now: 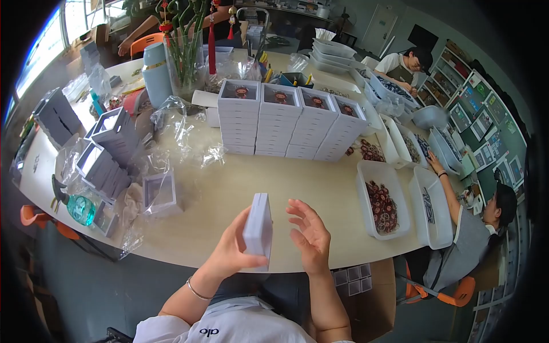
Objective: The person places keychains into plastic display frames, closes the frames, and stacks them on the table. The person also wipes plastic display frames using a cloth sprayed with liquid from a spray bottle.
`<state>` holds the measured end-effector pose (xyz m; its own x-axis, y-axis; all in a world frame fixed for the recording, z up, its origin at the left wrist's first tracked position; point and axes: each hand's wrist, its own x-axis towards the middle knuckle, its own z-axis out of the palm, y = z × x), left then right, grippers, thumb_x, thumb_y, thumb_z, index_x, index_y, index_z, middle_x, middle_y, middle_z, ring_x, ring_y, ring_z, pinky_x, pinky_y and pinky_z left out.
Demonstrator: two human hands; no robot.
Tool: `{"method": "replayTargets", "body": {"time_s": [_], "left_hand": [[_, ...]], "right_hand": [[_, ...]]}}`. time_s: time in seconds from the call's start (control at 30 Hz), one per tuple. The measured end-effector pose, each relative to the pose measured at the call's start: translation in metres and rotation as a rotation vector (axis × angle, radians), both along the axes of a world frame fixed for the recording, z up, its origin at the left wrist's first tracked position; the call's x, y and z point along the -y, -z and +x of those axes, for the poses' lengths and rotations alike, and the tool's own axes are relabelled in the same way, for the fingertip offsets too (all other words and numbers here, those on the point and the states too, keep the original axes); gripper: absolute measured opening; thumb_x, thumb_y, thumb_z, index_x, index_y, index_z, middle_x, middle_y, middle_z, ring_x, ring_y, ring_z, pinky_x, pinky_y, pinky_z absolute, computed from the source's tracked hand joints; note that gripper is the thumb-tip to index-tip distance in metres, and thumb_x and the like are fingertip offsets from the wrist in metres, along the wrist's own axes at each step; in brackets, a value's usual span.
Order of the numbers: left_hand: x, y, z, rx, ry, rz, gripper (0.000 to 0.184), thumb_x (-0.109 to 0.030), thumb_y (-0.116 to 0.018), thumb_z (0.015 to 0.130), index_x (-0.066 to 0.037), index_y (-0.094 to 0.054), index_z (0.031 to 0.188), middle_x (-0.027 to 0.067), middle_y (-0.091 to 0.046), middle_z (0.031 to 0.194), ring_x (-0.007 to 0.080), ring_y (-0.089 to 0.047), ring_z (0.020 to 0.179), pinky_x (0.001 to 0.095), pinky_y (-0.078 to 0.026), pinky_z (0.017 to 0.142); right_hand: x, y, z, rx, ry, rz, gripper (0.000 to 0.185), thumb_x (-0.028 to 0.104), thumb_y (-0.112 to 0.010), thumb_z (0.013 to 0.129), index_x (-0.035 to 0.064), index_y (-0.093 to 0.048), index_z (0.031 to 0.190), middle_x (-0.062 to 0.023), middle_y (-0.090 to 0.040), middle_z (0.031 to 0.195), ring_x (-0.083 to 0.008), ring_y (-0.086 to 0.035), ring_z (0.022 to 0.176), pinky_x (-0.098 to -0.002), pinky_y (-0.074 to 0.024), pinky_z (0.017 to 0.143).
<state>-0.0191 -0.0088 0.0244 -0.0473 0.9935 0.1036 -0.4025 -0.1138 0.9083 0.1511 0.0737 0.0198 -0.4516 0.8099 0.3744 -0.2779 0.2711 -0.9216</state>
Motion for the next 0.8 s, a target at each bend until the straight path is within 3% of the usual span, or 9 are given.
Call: {"method": "replayTargets", "body": {"time_s": [0.1, 0.13, 0.23, 0.47, 0.57, 0.63, 0.7, 0.73, 0.8], "left_hand": [[-0.011, 0.01, -0.005, 0.697, 0.263, -0.344, 0.099, -0.057, -0.073, 0.075, 0.001, -0.031, 0.144, 0.0198, -0.052, 0.124, 0.0325, -0.052, 0.12, 0.046, -0.041, 0.105], [-0.012, 0.007, 0.004, 0.552, 0.204, -0.401, 0.098, -0.074, -0.056, 0.077, -0.004, -0.033, 0.142, 0.0223, -0.051, 0.123, 0.0332, -0.052, 0.118, 0.0467, -0.043, 0.102], [-0.016, 0.007, 0.016, 0.642, 0.187, -0.544, 0.097, -0.078, -0.05, 0.078, -0.009, -0.036, 0.144, 0.0246, -0.051, 0.126, 0.0352, -0.056, 0.113, 0.0473, -0.046, 0.098], [-0.023, 0.017, 0.021, 0.608, 0.272, -0.62, 0.083, -0.072, -0.051, 0.083, -0.016, -0.038, 0.142, 0.0211, -0.054, 0.122, 0.0342, -0.059, 0.11, 0.0473, -0.049, 0.094], [-0.023, 0.004, 0.033, 0.312, 0.134, -0.579, 0.08, -0.07, -0.055, 0.083, -0.016, -0.04, 0.141, 0.0169, -0.056, 0.121, 0.0302, -0.059, 0.111, 0.0459, -0.049, 0.092], [-0.023, 0.018, 0.033, 0.283, 0.131, -0.457, 0.092, -0.073, -0.054, 0.083, -0.014, -0.027, 0.148, 0.0131, -0.048, 0.132, 0.0273, -0.053, 0.118, 0.0446, -0.045, 0.098], [-0.021, 0.024, 0.033, 0.314, 0.153, -0.292, 0.101, -0.075, -0.051, 0.083, -0.013, -0.014, 0.153, 0.0156, -0.034, 0.146, 0.0302, -0.041, 0.132, 0.0469, -0.038, 0.106], [-0.018, 0.027, 0.031, 0.393, 0.148, -0.234, 0.11, -0.061, -0.071, 0.078, -0.011, -0.008, 0.154, 0.0155, -0.026, 0.151, 0.0304, -0.033, 0.138, 0.0483, -0.03, 0.112], [-0.018, 0.041, 0.034, 0.083, 0.086, 0.017, 0.121, -0.045, -0.084, 0.068, -0.01, -0.006, 0.154, 0.0145, -0.022, 0.153, 0.0303, -0.028, 0.141, 0.0487, -0.025, 0.114]], "right_hand": [[0.0, 0.002, 0.014, 0.045, -0.034, 0.012, 0.065, 0.023, -0.069, 0.087, 0.0021, -0.041, 0.142, -0.0151, -0.046, 0.143, -0.0253, -0.046, 0.128, -0.0392, -0.036, 0.104], [0.0, 0.003, 0.017, 0.057, -0.049, 0.016, 0.068, 0.024, -0.07, 0.086, 0.0033, -0.039, 0.143, -0.014, -0.043, 0.145, -0.0251, -0.044, 0.13, -0.0394, -0.0351, 0.105], [-0.003, 0.001, 0.022, 0.101, -0.058, 0.012, 0.073, 0.027, -0.072, 0.084, 0.0027, -0.038, 0.144, -0.0154, -0.043, 0.145, -0.0272, -0.043, 0.132, -0.0418, -0.0339, 0.107], [-0.021, 0.001, 0.021, 0.335, -0.252, 0.126, 0.099, 0.026, -0.083, 0.074, 0.0026, -0.023, 0.15, -0.0192, -0.034, 0.15, -0.0329, -0.035, 0.138, -0.0442, -0.0299, 0.112], [-0.029, -0.003, 0.018, 0.412, -0.373, 0.138, 0.106, 0.019, -0.085, 0.07, 0.0044, -0.018, 0.152, -0.0188, -0.033, 0.15, -0.0332, -0.034, 0.138, -0.0426, -0.0296, 0.113], [-0.036, -0.006, 0.015, 0.411, -0.427, 0.123, 0.107, 0.014, -0.084, 0.068, 0.0057, -0.018, 0.152, -0.0178, -0.033, 0.149, -0.033, -0.034, 0.138, -0.0414, -0.0299, 0.113], [-0.033, 0.004, 0.013, 0.042, -0.384, -0.053, 0.111, 0.007, -0.082, 0.065, 0.011, -0.014, 0.153, -0.014, -0.037, 0.144, -0.0319, -0.034, 0.138, -0.0437, -0.0294, 0.115], [-0.03, 0.005, 0.012, -0.133, -0.347, -0.149, 0.113, 0.006, -0.082, 0.064, 0.0118, -0.013, 0.154, -0.0133, -0.037, 0.143, -0.0316, -0.034, 0.138, -0.0449, -0.0294, 0.115], [-0.022, 0.009, 0.008, -0.358, -0.277, -0.281, 0.115, 0.007, -0.083, 0.063, 0.0128, -0.012, 0.154, -0.0122, -0.036, 0.143, -0.0312, -0.032, 0.139, -0.0468, -0.0278, 0.116]]}}
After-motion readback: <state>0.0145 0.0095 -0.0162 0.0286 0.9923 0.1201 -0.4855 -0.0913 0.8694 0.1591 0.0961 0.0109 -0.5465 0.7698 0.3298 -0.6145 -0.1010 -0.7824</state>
